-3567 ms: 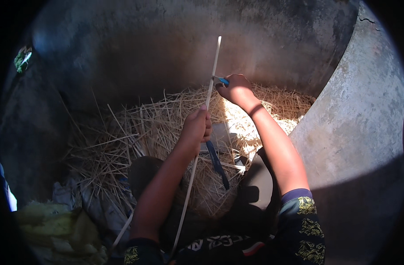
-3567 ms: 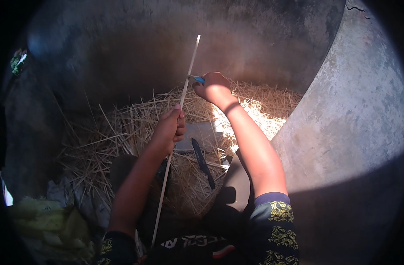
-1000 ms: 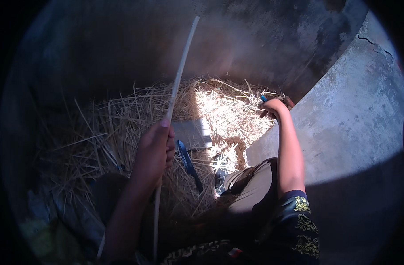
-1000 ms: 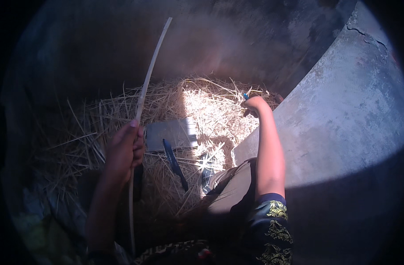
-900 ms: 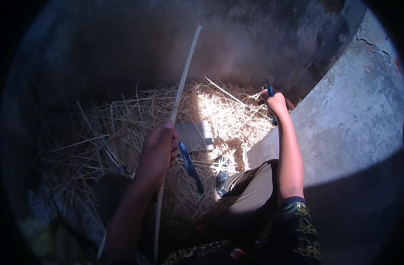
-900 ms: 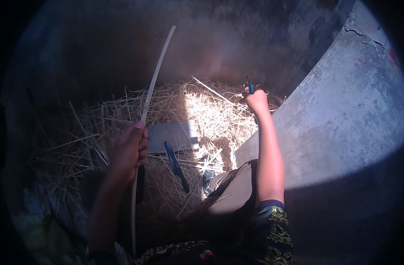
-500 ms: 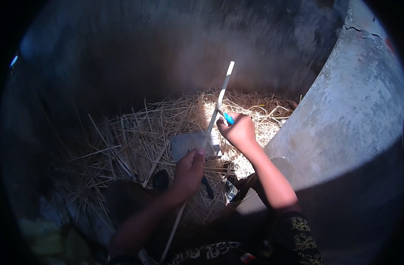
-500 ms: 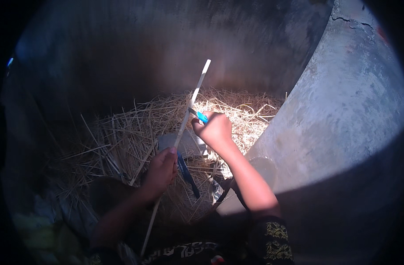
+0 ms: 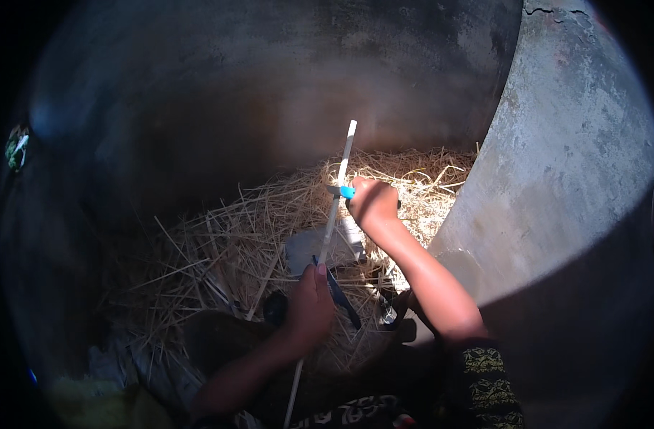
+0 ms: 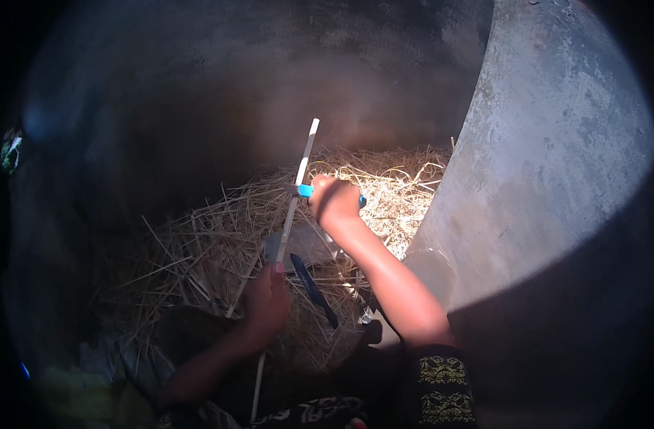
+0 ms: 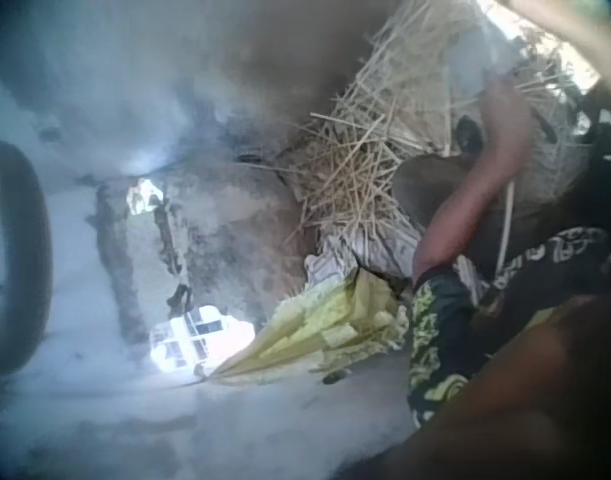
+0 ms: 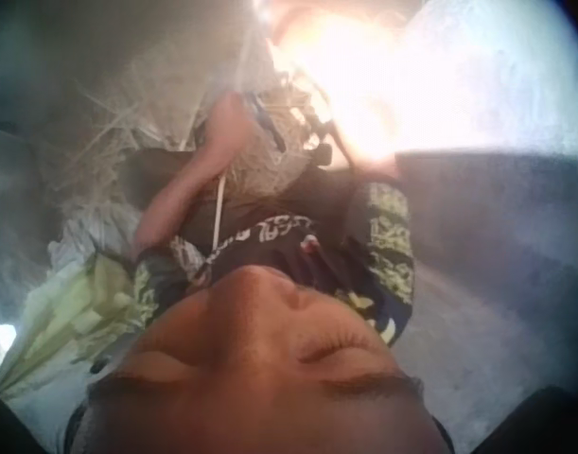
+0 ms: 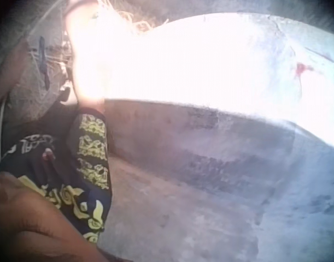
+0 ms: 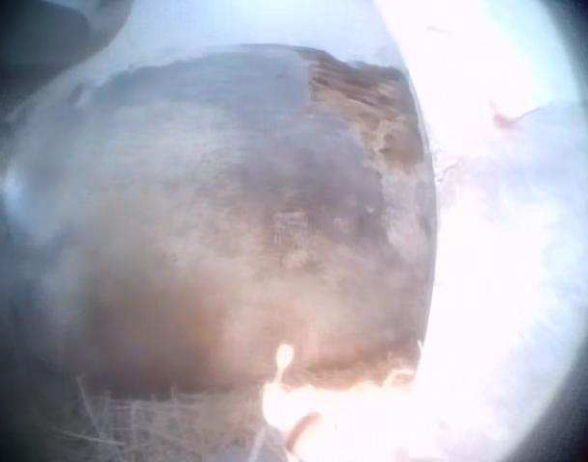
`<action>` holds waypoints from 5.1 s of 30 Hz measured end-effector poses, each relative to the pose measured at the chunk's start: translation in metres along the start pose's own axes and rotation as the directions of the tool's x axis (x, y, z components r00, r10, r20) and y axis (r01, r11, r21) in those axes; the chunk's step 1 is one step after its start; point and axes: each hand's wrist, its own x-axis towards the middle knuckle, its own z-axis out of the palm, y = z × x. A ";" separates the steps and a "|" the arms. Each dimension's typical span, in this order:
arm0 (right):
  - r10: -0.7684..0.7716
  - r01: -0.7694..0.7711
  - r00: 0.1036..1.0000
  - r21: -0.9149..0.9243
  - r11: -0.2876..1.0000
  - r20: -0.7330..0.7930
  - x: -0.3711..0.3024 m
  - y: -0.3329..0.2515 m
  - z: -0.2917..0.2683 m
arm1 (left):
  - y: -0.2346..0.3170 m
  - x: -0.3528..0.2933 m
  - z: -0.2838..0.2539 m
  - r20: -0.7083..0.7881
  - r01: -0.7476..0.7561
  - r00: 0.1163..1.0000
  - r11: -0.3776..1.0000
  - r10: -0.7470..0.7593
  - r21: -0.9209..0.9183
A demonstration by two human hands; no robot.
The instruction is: The person sits on the floor and uses a utility knife to shave thin strips from a long bamboo stick. They hold the stick with one hand and scrape the blade along its length to remove the outer layer, creating a pile of shavings.
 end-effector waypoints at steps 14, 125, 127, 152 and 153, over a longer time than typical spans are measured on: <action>0.032 -0.034 0.996 0.026 0.999 0.082 -0.035 0.034 -0.043 | -0.016 -0.017 0.018 0.129 -0.034 0.990 0.986 0.056 -0.164; 0.389 -0.406 0.904 -0.072 0.911 -0.176 0.043 0.108 -0.004 | 0.012 -0.024 0.047 0.012 -0.010 1.000 0.994 0.011 -0.110; 0.375 -0.401 0.904 -0.100 0.911 -0.205 0.043 0.112 -0.002 | 0.013 -0.025 0.047 0.021 -0.010 1.000 0.994 0.012 -0.105; 0.934 -0.923 0.332 0.160 0.351 -0.135 0.030 0.175 0.042 | 0.015 -0.011 0.073 0.076 -0.071 0.994 0.992 0.079 -0.102; 0.985 -0.954 0.119 0.261 0.149 -0.128 0.034 0.195 0.041 | 0.023 -0.011 0.070 0.062 -0.055 0.996 0.991 0.063 -0.125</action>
